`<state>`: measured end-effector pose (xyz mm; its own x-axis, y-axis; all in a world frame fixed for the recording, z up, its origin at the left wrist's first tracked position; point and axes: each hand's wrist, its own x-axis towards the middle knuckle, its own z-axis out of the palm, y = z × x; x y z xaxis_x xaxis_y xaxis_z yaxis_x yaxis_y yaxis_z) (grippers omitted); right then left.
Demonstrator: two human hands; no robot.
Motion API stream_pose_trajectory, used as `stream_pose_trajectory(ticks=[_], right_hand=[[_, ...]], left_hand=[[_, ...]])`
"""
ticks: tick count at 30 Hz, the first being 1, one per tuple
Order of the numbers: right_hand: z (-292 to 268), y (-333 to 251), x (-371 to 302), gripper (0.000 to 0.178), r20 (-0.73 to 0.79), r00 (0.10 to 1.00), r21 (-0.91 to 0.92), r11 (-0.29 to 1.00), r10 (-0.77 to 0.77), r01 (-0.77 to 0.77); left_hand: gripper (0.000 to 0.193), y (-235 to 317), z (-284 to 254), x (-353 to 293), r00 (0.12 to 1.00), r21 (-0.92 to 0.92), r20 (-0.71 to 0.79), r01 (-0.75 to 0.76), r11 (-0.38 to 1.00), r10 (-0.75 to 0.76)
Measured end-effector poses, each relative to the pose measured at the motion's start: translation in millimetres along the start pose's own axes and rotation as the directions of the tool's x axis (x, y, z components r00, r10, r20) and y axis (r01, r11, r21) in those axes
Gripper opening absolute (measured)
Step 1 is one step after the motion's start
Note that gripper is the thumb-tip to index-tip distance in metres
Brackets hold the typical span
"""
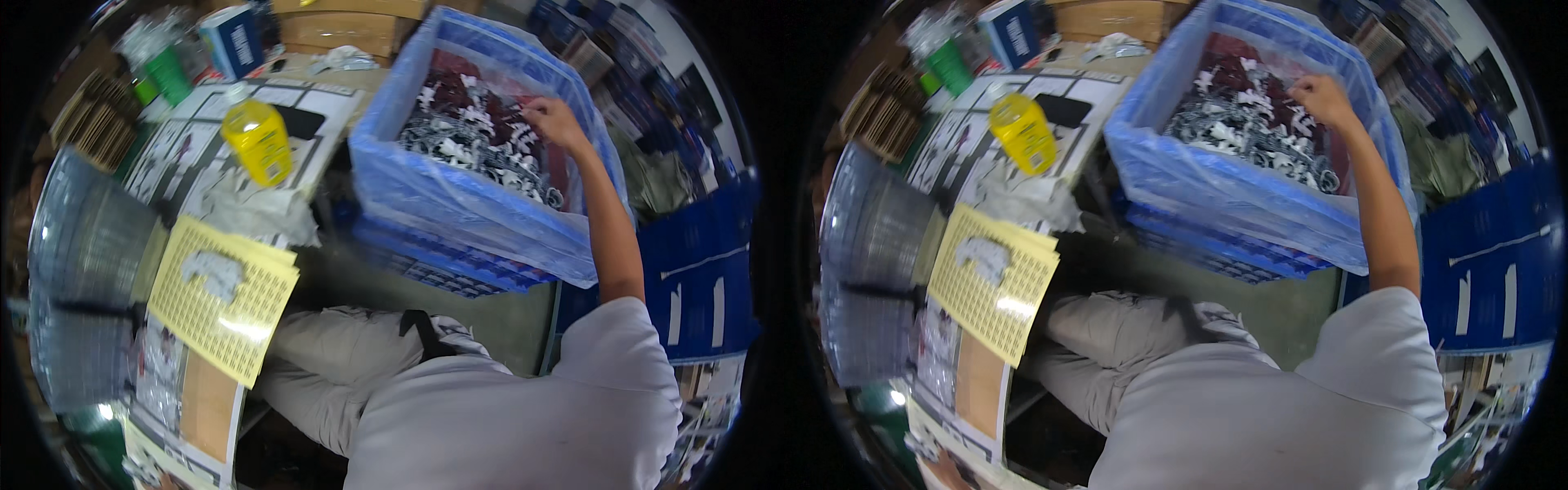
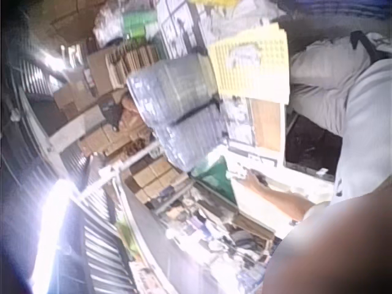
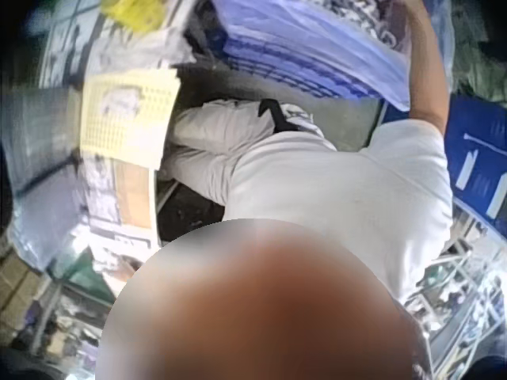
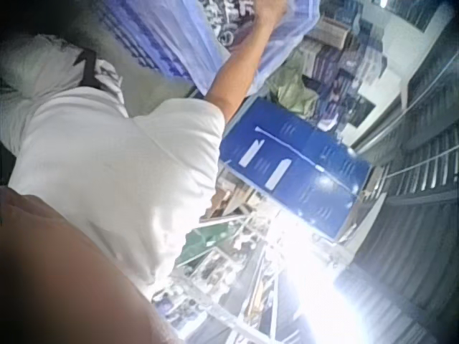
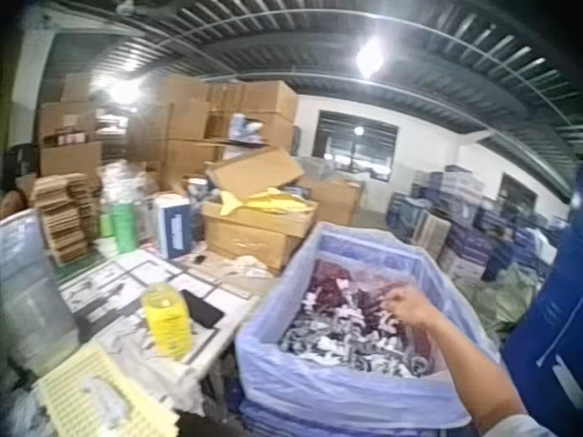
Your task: The person assembles white plastic decorative items by wiping them with a cloth, applying stickers, and using a red tool to adjust parts. The person places finished items into clear plastic packaging and stacks them on the table.
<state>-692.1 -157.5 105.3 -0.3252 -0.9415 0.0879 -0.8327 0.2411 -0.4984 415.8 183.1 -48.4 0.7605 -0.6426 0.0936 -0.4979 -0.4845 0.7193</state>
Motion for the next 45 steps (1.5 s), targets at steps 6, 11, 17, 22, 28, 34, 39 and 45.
stream_pose_trajectory(ticks=[6, 11, 17, 22, 28, 34, 39, 45], right_hand=[[19.7, 49.1, 18.5, 0.039, 0.535, 0.824, -0.275, 0.961, 0.187, -0.039], [63.7, 69.4, 40.3, 0.048, 0.565, 0.824, -0.452, 0.848, 0.032, 0.277], [18.8, 23.9, 27.8, 0.049, 0.473, 0.877, 0.052, 0.996, -0.088, 0.072], [23.0, -86.3, -15.6, 0.054, -0.009, 0.749, -0.002, 0.749, -0.663, 0.663], [68.0, -219.8, -71.1, 0.058, -0.045, 0.446, 0.068, 0.442, -0.894, 0.894], [111.0, -291.6, -118.9, 0.076, 0.192, 0.365, 0.419, 0.412, -0.911, 0.809], [113.0, -329.2, -117.5, 0.05, 0.355, 0.384, 0.639, 0.521, -0.852, 0.566], [174.7, -367.7, -86.9, 0.025, 0.299, 0.384, 0.482, 0.485, -0.874, 0.73]], left_hand=[[0.085, 1.0, -13.0, -47.5, 0.996, 0.417, -0.056, 0.092, 0.904, -0.076], [0.095, 93.8, -20.3, -89.3, 0.987, 0.585, -0.147, 0.037, 0.81, 0.061], [0.075, 301.4, 60.4, -125.0, 0.928, 0.315, -0.096, -0.314, 0.896, 0.359], [0.046, 432.1, 221.0, -198.2, 0.901, -0.34, 0.291, -0.217, 0.915, 0.322], [0.129, 537.9, 353.2, -292.9, 0.51, -0.866, 0.499, 0.274, 0.417, 0.7], [0.064, 513.2, 342.3, -259.3, 0.764, -0.893, 0.443, 0.425, 0.15, 0.469], [0.061, 442.2, 321.7, -217.2, 0.836, -0.902, 0.373, 0.429, -0.055, 0.403], [0.053, 388.6, 301.0, -204.0, 0.807, -0.808, 0.519, 0.571, -0.148, 0.282]])
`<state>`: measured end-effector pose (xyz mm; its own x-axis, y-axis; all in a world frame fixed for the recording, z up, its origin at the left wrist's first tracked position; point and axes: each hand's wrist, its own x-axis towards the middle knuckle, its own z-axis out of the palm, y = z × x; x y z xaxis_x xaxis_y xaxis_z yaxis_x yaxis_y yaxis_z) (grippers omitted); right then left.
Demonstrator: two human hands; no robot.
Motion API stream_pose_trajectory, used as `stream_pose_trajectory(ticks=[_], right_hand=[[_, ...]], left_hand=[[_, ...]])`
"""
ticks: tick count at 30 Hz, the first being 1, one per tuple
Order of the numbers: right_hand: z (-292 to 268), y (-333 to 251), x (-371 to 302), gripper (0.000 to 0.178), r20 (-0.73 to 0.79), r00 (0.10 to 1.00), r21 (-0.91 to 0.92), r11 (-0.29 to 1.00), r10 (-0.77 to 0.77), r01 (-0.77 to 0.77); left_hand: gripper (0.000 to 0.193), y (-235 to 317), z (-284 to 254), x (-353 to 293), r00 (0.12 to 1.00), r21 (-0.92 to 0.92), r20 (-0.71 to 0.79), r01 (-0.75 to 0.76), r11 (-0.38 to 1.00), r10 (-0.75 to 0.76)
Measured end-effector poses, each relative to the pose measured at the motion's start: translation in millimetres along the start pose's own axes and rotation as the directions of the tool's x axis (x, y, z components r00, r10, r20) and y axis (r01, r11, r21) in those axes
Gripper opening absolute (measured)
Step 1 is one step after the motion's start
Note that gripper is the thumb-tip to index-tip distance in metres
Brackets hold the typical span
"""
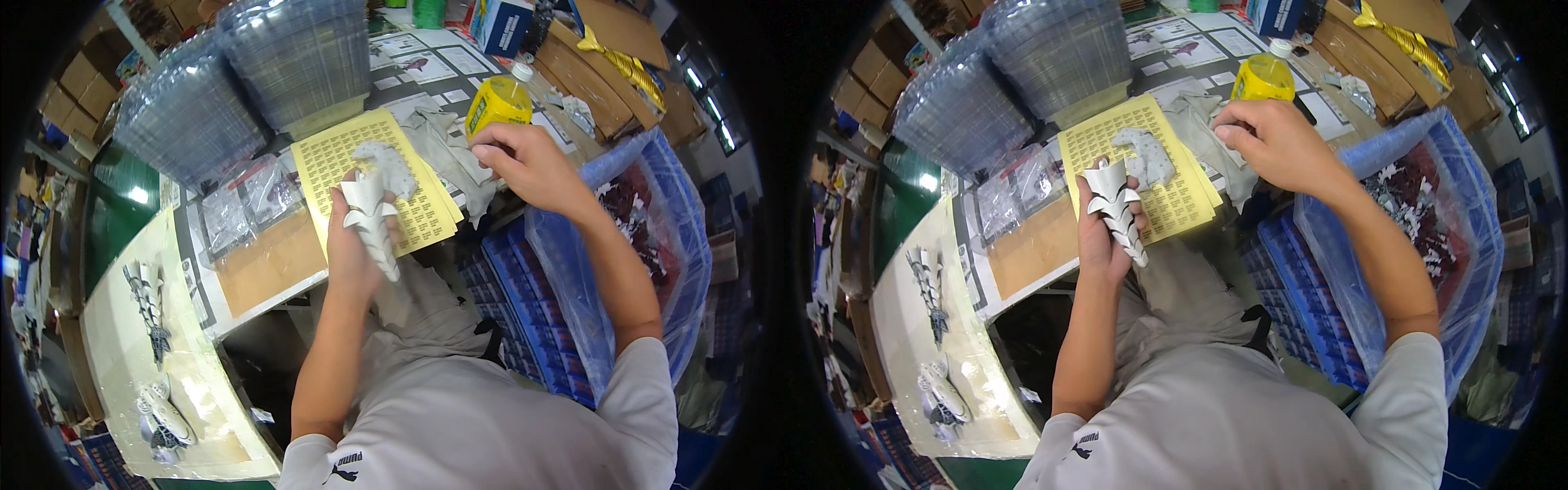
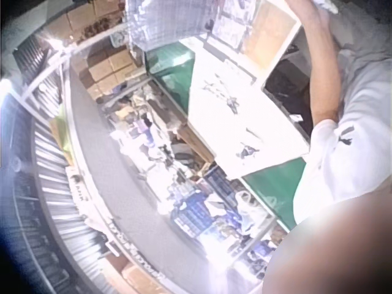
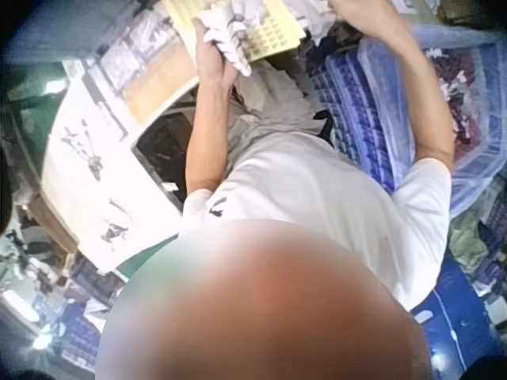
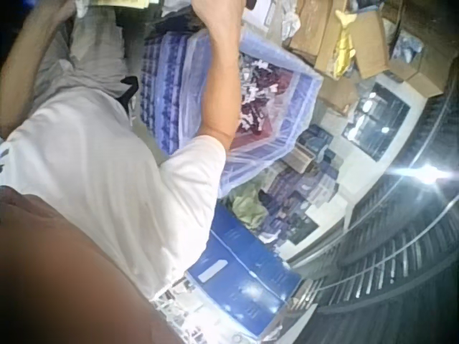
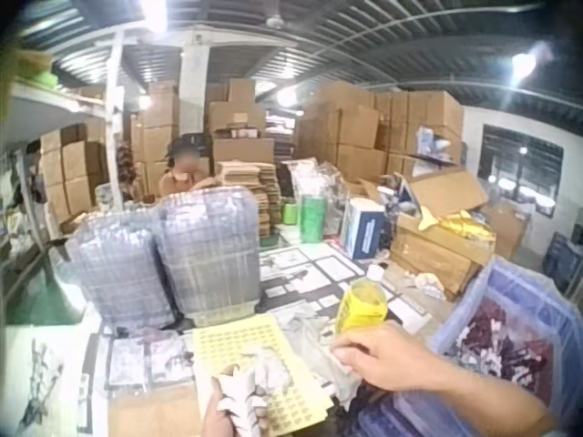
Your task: The person assembles white plastic decorative items by wiping them with a cloth, applying stickers, and using a red tool to adjust parts. The person places finished items into clear plastic packaging and stacks them on the table.
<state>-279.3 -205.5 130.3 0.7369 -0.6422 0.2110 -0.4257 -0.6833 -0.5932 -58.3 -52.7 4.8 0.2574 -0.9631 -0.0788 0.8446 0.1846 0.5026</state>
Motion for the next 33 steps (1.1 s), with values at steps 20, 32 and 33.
stream_pose_trajectory(ticks=[20, 32, 33], right_hand=[[126.9, -49.3, 34.3, 0.028, -0.156, 0.988, 0.506, 0.859, 0.005, 0.075], [133.1, -66.7, 35.9, 0.019, -0.308, 0.948, 0.535, 0.838, 0.075, 0.107], [132.7, -72.4, 26.2, 0.018, -0.318, 0.947, 0.606, 0.776, 0.036, 0.174]], left_hand=[[0.058, 22.6, -26.7, -21.8, 0.992, 0.015, -0.127, 0.025, 1.0, -0.022], [0.052, 30.8, 1.7, -56.2, 0.982, 0.054, -0.182, 0.052, 0.997, -0.042], [0.051, 33.0, -1.7, -56.0, 0.982, 0.018, -0.183, 0.044, 0.999, -0.04]])
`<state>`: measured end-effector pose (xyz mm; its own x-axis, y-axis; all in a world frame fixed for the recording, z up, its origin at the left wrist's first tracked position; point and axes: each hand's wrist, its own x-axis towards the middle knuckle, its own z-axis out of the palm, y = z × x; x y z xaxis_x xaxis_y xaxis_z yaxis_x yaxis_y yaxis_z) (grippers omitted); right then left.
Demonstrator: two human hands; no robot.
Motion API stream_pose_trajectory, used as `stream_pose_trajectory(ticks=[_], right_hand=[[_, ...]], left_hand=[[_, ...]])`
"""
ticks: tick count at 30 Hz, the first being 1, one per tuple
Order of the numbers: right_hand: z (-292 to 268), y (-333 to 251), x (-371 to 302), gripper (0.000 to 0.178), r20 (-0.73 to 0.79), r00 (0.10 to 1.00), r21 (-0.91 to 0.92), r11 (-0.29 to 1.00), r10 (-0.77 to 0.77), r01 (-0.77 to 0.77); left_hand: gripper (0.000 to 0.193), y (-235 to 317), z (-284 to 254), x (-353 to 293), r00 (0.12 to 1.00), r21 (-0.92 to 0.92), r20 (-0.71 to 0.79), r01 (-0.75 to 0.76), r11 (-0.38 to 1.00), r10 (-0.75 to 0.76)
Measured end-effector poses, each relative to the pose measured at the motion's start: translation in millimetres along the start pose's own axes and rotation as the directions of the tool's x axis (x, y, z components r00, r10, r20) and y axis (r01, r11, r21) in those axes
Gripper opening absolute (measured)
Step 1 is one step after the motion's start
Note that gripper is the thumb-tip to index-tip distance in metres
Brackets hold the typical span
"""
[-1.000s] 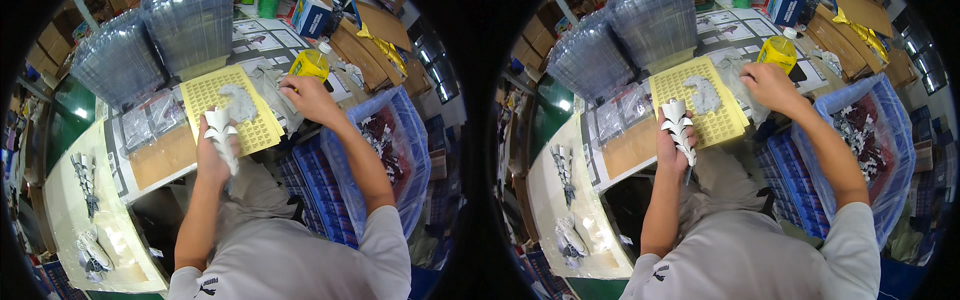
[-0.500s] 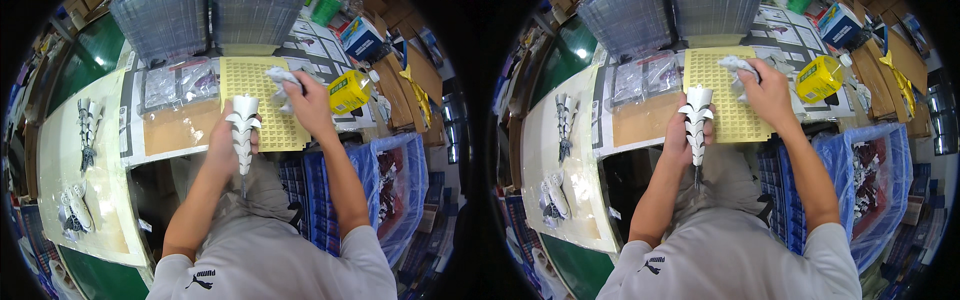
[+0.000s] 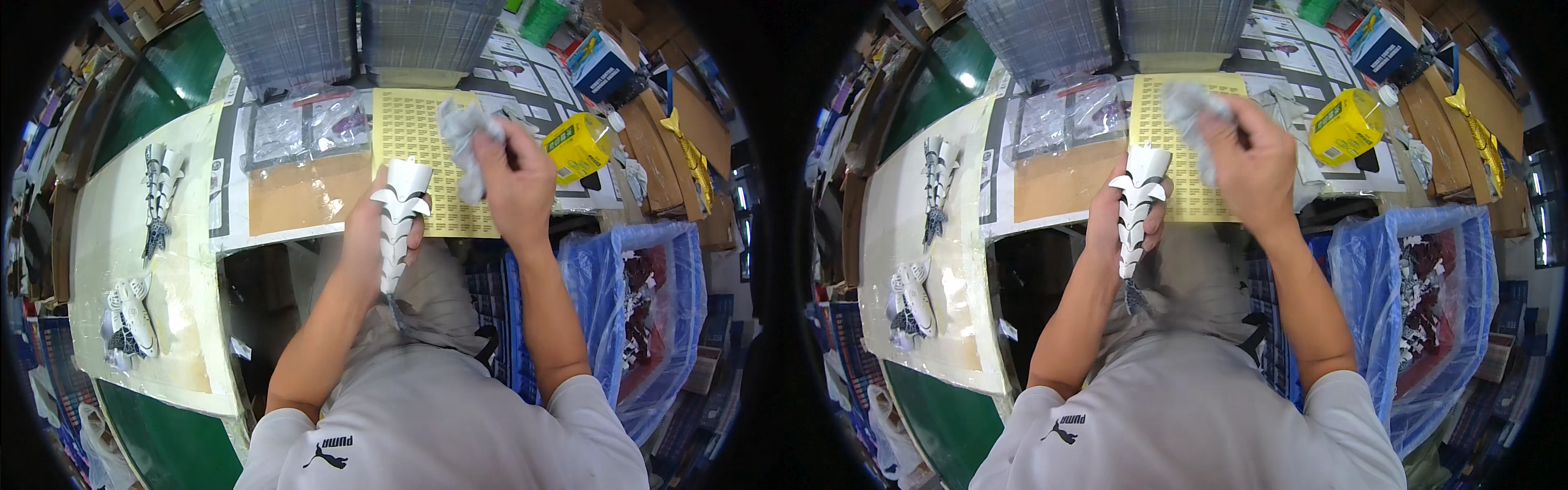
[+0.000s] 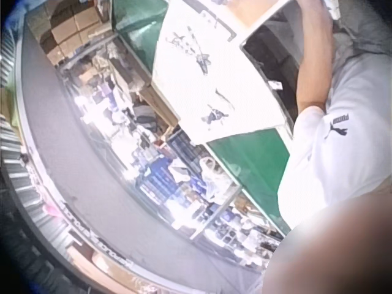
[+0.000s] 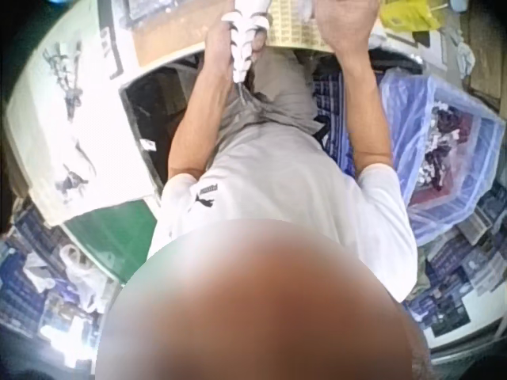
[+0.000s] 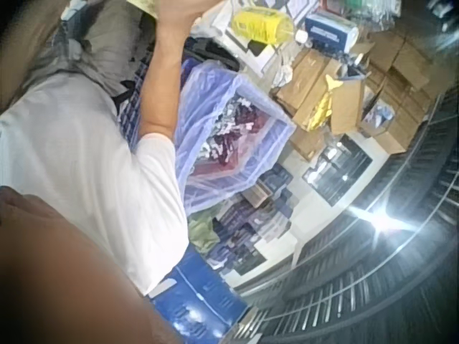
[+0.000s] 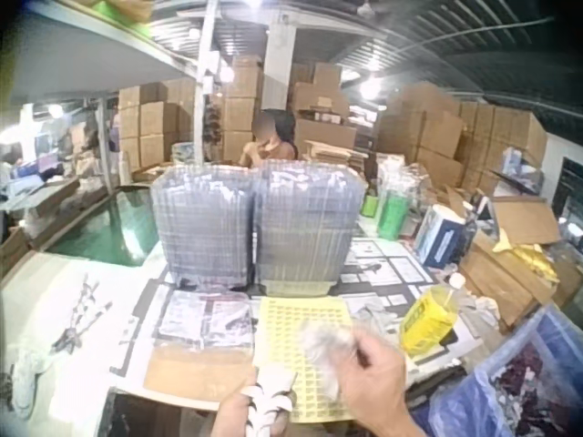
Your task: The person assembles white plastic decorative items by wiping them with a cloth, applying stickers, and using a red tool to adjust parts. The person places finished items into clear plastic packaging and stacks them on the table.
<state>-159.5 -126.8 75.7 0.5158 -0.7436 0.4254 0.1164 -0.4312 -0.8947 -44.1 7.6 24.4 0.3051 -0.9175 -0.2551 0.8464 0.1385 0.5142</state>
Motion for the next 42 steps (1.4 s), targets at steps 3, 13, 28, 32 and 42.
stream_pose_trajectory(ticks=[3, 13, 28, 32, 42], right_hand=[[13.8, 2.5, -15.9, 0.017, 0.442, 0.868, -0.243, 0.9, -0.229, 0.361], [13.9, 10.6, -25.5, 0.019, 0.343, 0.933, 0.023, 0.994, -0.109, 0.108], [4.4, 44.9, -0.1, 0.02, -0.061, 0.993, 0.055, 0.994, 0.102, -0.099], [-10.3, 32.4, -13.3, 0.021, 0.061, 0.992, 0.159, 0.98, 0.113, -0.122], [8.2, 11.1, -38.5, 0.022, 0.332, 0.917, 0.334, 0.882, 0.221, -0.333]], left_hand=[[0.051, 0.1, -8.2, -1.3, 0.992, 0.147, -0.089, 0.098, 0.984, -0.085], [0.043, -0.5, -9.9, -7.6, 0.993, 0.008, 0.103, 0.05, 0.999, -0.05], [0.03, -4.8, -22.5, -8.2, 0.96, -0.42, 0.273, 0.179, 0.889, -0.065], [0.035, -6.7, -27.5, -2.0, 0.955, -0.475, 0.281, 0.226, 0.85, -0.097], [0.032, -6.1, -9.7, -10.7, 0.995, -0.199, 0.095, 0.051, 0.979, -0.032]])
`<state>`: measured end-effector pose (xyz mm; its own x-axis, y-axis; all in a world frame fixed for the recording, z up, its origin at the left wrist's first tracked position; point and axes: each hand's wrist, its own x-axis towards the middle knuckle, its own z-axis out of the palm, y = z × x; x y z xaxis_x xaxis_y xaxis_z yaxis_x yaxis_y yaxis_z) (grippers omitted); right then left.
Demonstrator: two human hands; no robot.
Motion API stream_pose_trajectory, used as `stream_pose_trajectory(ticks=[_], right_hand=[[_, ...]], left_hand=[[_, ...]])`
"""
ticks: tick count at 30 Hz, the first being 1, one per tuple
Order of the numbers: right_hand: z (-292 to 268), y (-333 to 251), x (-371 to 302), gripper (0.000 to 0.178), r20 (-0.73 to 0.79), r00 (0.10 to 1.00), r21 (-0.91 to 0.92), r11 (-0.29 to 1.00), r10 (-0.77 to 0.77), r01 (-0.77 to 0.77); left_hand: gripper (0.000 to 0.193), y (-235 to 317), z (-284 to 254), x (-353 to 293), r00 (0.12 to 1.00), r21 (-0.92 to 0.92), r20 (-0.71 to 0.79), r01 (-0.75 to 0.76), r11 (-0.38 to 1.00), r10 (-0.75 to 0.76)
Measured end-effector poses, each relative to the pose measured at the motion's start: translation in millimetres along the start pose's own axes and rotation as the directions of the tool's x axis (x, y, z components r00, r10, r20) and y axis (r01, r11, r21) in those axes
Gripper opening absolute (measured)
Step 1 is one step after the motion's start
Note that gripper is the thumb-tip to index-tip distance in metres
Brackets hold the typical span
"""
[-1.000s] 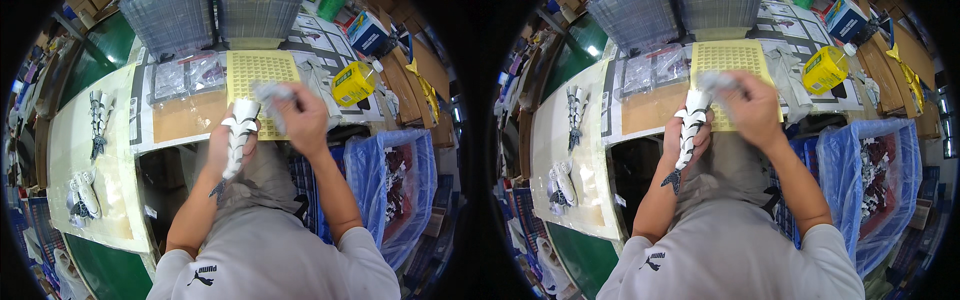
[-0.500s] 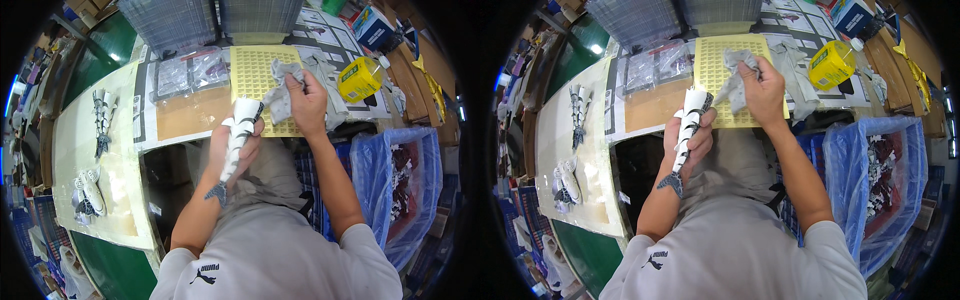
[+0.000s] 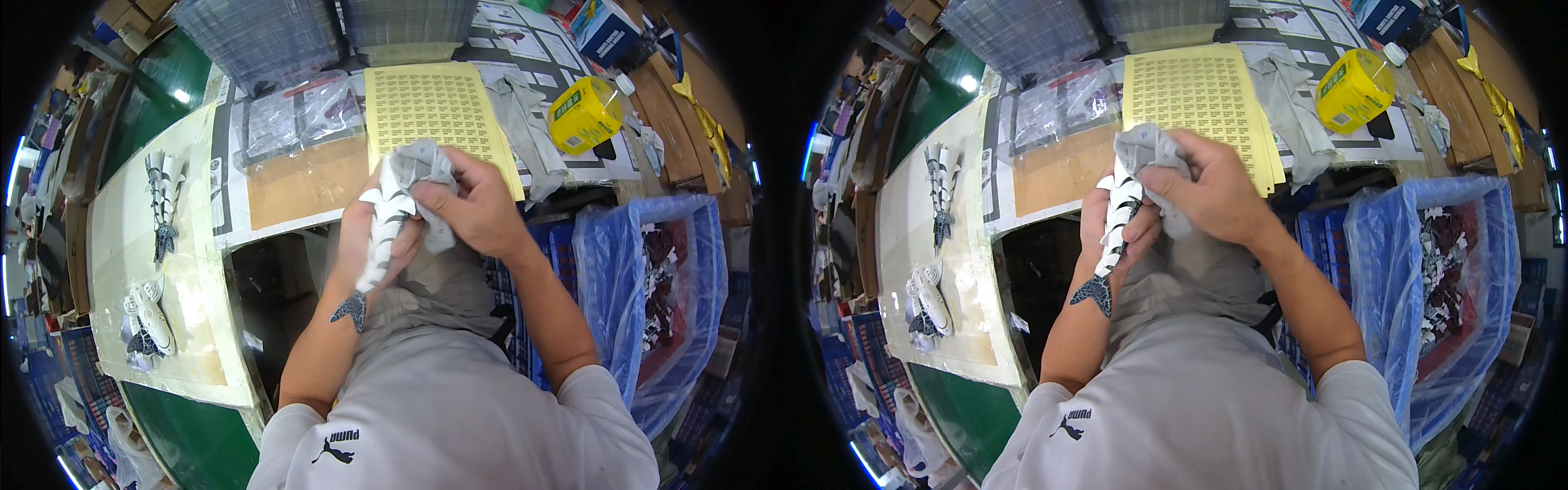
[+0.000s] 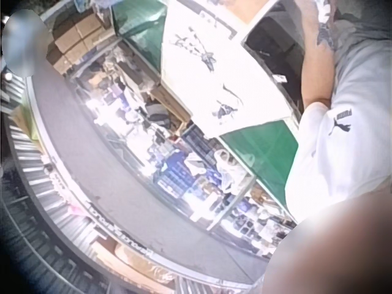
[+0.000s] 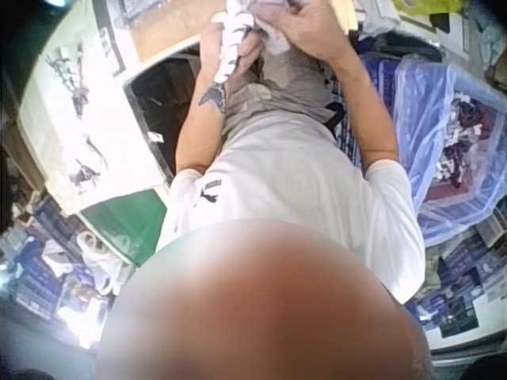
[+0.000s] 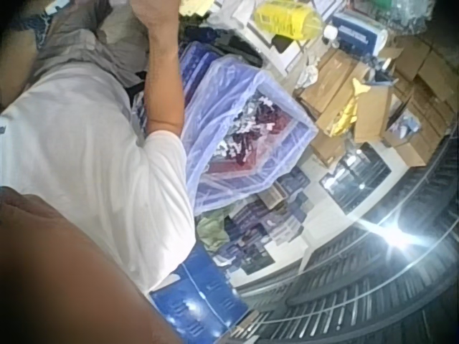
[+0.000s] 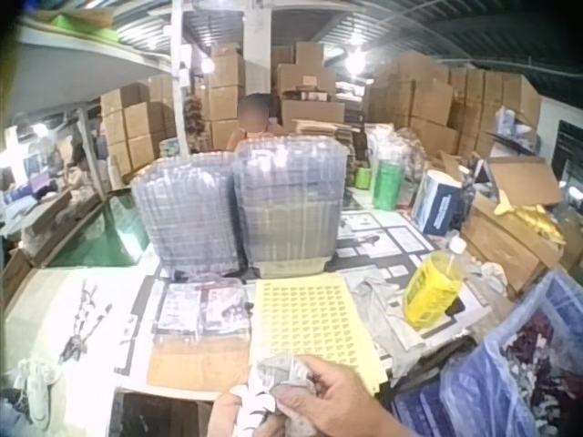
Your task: The person assembles white plastic decorative items by wiping them with a cloth, applying stickers, and using a red tool to adjust parts. The person places finished items into clear plastic packaging and stacks them on the table.
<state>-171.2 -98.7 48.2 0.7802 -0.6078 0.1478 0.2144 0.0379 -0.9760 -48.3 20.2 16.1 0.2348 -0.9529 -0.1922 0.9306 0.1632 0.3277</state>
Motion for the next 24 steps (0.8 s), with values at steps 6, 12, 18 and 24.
stream_pose_trajectory(ticks=[6, 12, 18, 24], right_hand=[[11.0, 21.4, -5.8, 0.024, -0.065, 0.959, -0.468, 0.857, -0.275, 0.214], [6.6, 16.3, 12.8, 0.029, -0.268, 0.962, -0.086, 0.994, 0.047, -0.072], [-21.6, -10.5, 11.0, 0.039, -0.217, 0.975, -0.068, 0.996, 0.04, -0.056], [-17.3, -2.6, -1.7, 0.032, -0.063, 0.998, -0.235, 0.971, 0.03, -0.044]], left_hand=[[0.047, 3.0, 2.2, -3.3, 0.997, 0.3, -0.07, -0.002, 0.954, 0.024], [0.042, 1.6, -5.4, -0.4, 1.0, 0.202, -0.027, -0.01, 0.979, 0.016], [0.055, 5.3, -4.9, -1.4, 0.993, 0.329, -0.062, -0.072, 0.942, 0.097], [0.055, 2.5, 4.8, -4.7, 0.985, 0.373, -0.134, -0.049, 0.927, 0.106]])
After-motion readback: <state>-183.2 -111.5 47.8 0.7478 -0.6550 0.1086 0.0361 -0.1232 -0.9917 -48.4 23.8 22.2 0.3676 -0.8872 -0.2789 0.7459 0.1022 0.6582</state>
